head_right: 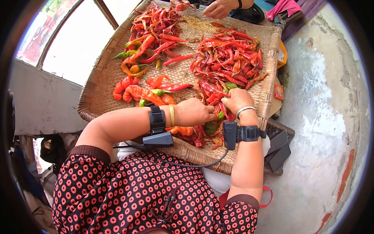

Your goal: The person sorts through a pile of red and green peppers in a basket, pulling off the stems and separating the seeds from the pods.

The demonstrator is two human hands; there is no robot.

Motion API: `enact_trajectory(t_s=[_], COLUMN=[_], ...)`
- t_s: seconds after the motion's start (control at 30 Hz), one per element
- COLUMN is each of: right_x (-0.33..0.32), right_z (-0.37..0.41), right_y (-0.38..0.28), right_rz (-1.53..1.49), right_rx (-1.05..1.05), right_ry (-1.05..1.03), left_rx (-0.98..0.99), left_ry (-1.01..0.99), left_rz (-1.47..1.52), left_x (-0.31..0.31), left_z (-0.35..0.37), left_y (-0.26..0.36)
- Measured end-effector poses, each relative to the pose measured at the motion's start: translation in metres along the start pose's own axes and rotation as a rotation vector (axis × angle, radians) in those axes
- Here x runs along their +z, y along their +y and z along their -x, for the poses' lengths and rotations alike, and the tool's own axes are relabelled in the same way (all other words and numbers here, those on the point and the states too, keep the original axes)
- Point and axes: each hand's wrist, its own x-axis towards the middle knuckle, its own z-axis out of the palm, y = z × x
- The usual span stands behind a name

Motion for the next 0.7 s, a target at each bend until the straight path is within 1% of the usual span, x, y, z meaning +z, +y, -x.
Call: enact_trajectory(t_s=[0.03,0.07,0.1,0.2,0.23,0.27,0.3,0.37,0.4,0.43,0.47,0.5,0.53,0.57,0.63,0.7], right_x=[-0.001,0.005,0.007,0.008,0.005,-0.001,-0.007,-0.012,-0.012,-0.013,-0.016,-0.018,-0.020,-0.022,-0.028,-0.028], right_z=[0.002,-0.001,-0.001,0.001,0.003,0.007,0.011,0.011,0.011,0.011,0.013,0.015,0.016,0.019,0.025,0.026], right_y=[-0.003,-0.003,-0.005,-0.006,-0.003,0.000,0.002,0.011,0.015,0.018,0.020,0.020,0.019,0.018,0.013,0.011], right_rz=[-0.050,-0.089,-0.096,-0.239,-0.243,-0.326,-0.410,-0.438,-0.505,-0.572,-0.598,-0.602,-0.708,-0.814,-0.856,-1.008], right_rx=[-0.030,-0.081,-0.078,-0.208,-0.209,-0.205,-0.201,-0.165,-0.172,-0.180,-0.223,-0.222,-0.278,-0.334,-0.346,-0.509], right_ry=[-0.004,0.037,0.037,0.129,0.128,0.162,0.197,0.203,0.266,0.329,0.320,0.322,0.341,0.360,0.377,0.484], left_rx=[0.039,0.079,0.083,0.125,0.096,0.065,0.065,0.003,-0.035,-0.034,-0.133,-0.232,-0.256,-0.255,-0.364,-0.378], left_ry=[-0.027,-0.056,-0.063,-0.054,-0.014,0.025,0.020,0.084,0.171,0.167,0.245,0.325,0.368,0.366,0.473,0.509], left_rz=[-0.052,-0.104,-0.105,-0.117,0.007,0.129,0.127,0.217,0.289,0.285,0.360,0.434,0.464,0.460,0.580,0.597], left_x=[-0.003,-0.006,-0.008,-0.013,-0.016,-0.017,-0.019,-0.020,-0.023,-0.026,-0.030,-0.035,-0.038,-0.039,-0.042,-0.046], left_z=[0.001,0.003,0.004,0.007,0.008,0.009,0.011,0.013,0.012,0.011,0.010,0.009,0.009,0.008,0.008,0.007], left_y=[0.001,0.002,0.003,0.003,0.000,-0.004,-0.007,-0.014,-0.016,-0.017,-0.017,-0.017,-0.018,-0.020,-0.023,-0.026])
